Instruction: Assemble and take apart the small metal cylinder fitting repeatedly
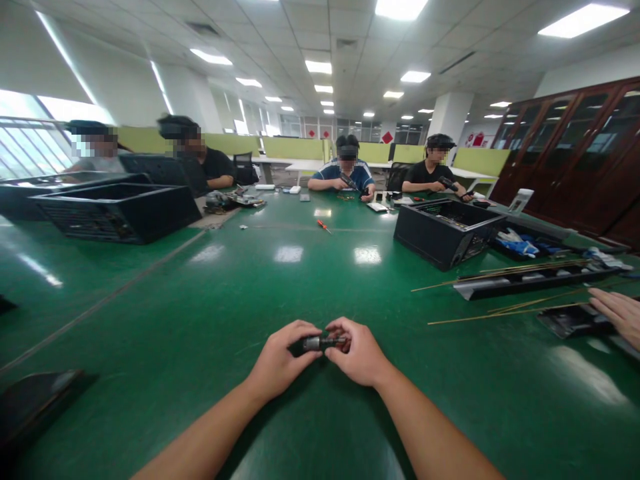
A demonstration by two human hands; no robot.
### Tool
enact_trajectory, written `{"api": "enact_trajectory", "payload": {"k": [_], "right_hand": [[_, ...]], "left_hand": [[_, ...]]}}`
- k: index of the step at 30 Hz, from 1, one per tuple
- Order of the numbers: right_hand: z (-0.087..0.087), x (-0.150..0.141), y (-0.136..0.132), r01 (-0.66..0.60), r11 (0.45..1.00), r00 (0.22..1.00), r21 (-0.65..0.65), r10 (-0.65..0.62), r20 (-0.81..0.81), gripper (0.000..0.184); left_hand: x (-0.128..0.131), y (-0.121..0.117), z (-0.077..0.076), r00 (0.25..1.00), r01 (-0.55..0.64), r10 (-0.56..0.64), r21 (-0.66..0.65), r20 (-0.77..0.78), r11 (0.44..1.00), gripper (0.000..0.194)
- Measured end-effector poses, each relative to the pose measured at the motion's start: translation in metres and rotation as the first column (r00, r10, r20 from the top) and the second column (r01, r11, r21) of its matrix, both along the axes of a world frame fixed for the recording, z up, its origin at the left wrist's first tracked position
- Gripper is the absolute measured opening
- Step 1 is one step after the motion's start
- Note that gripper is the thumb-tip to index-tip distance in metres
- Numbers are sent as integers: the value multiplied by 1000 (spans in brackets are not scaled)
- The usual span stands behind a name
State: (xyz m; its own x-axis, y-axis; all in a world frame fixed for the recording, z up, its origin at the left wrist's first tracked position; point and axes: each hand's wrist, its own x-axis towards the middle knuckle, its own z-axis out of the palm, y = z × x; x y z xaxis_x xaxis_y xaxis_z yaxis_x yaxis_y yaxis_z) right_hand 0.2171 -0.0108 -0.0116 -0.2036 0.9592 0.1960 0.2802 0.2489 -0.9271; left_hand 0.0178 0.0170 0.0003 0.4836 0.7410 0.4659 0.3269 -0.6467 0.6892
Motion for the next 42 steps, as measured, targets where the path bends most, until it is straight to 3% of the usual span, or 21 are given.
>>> {"api": "enact_trajectory", "payload": {"k": [10, 42], "right_hand": [[6, -2, 0, 20, 998, 997, 51, -24, 73, 14], [8, -2, 2, 36, 999, 997, 3, -36, 63, 11]], "left_hand": [[0, 0, -1, 1000, -11, 11, 1, 15, 1000, 24], [0, 0, -2, 997, -70, 69, -29, -28, 997, 27]]}}
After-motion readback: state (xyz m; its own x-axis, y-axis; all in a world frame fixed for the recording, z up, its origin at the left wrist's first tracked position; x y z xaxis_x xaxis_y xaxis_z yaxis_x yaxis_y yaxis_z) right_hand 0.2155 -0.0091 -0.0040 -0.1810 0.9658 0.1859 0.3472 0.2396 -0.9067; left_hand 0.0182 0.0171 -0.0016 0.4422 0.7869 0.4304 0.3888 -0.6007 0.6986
